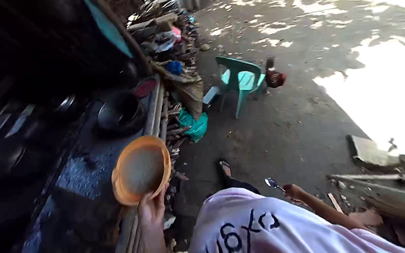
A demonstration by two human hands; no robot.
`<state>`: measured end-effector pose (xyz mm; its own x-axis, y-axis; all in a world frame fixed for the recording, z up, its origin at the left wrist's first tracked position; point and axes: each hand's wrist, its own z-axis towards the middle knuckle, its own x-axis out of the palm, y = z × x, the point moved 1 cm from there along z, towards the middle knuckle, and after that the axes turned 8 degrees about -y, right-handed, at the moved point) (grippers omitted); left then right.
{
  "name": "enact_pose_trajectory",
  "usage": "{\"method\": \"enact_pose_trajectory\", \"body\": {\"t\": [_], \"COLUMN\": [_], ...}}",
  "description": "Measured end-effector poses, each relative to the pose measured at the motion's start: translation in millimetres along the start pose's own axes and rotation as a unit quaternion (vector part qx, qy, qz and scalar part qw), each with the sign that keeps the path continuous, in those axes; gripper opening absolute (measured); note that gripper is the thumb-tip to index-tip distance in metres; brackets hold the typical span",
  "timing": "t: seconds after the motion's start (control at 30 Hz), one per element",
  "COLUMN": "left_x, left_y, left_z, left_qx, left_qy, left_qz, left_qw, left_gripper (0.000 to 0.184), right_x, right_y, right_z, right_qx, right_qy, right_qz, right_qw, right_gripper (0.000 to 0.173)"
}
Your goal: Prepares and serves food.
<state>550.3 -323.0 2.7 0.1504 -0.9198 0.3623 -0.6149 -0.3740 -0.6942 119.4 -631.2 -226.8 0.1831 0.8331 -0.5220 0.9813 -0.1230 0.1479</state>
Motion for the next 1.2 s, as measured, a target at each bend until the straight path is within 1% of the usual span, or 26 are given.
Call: {"method": "enact_pose_trajectory", "body": {"t": [0.03, 0.17, 0.27, 0.33, 0.5, 0.57, 0.67, 0.77, 0.87, 1.0, 1.1, 1.2], "left_x": [12.6, 43.8, 73.5, 98.8, 150.0, 164.5, 178.8, 193.9, 203.1, 198.1, 190.5, 184.3], "left_y": [-7.3, -35.6, -53.9, -67.4, -110.6, -123.0, -144.9, -170.6, -189.9, -213.5, -224.5, -237.7], "left_z": [6.8, 30.6, 46.1, 54.5, 74.7, 83.7, 99.3, 113.7, 130.7, 158.4, 176.9, 193.4], "left_qx": [-0.003, 0.007, 0.046, 0.076, 0.128, 0.139, 0.138, 0.135, 0.14, 0.15, 0.151, 0.137], "left_qy": [-0.016, -0.018, -0.069, -0.107, -0.194, -0.225, -0.232, -0.246, -0.271, -0.273, -0.264, -0.255], "left_qz": [-0.011, -0.07, -0.076, -0.075, -0.061, -0.064, -0.046, -0.023, 0.004, 0.028, 0.038, 0.057], "left_qw": [1.0, 0.997, 0.994, 0.988, 0.971, 0.962, 0.962, 0.96, 0.952, 0.95, 0.952, 0.955], "left_gripper": [0.028, 0.032, 0.028, 0.027, 0.026, 0.026, 0.03, 0.031, 0.032, 0.033, 0.036, 0.034], "right_x": [-9.4, -54.1, -93.4, -126.5, -202.4, -219.7, -230.9, -225.3, -212.9, -201.2, -195.8, -191.6], "right_y": [16.1, 87.4, 143.7, 185.8, 307.1, 344.0, 388.1, 413.9, 420.8, 420.8, 418.7, 426.6], "right_z": [10.0, 62.1, 123.3, 155.0, 196.3, 208.7, 218.4, 218.3, 215.2, 215.6, 242.5, 250.4], "right_qx": [-0.007, -0.016, -0.031, -0.053, -0.126, -0.143, -0.16, -0.18, -0.185, -0.185, -0.177, -0.158], "right_qy": [0.002, 0.024, 0.028, 0.024, -0.01, -0.006, 0.006, 0.02, 0.045, 0.055, 0.052, 0.02], "right_qz": [-0.008, -0.05, -0.066, -0.086, -0.105, -0.119, -0.13, -0.116, -0.146, -0.189, -0.212, -0.193], "right_qw": [1.0, 0.998, 0.997, 0.995, 0.986, 0.983, 0.978, 0.976, 0.971, 0.963, 0.96, 0.968], "right_gripper": [0.028, 0.026, 0.026, 0.026, 0.028, 0.03, 0.031, 0.031, 0.032, 0.033, 0.032, 0.032]}}
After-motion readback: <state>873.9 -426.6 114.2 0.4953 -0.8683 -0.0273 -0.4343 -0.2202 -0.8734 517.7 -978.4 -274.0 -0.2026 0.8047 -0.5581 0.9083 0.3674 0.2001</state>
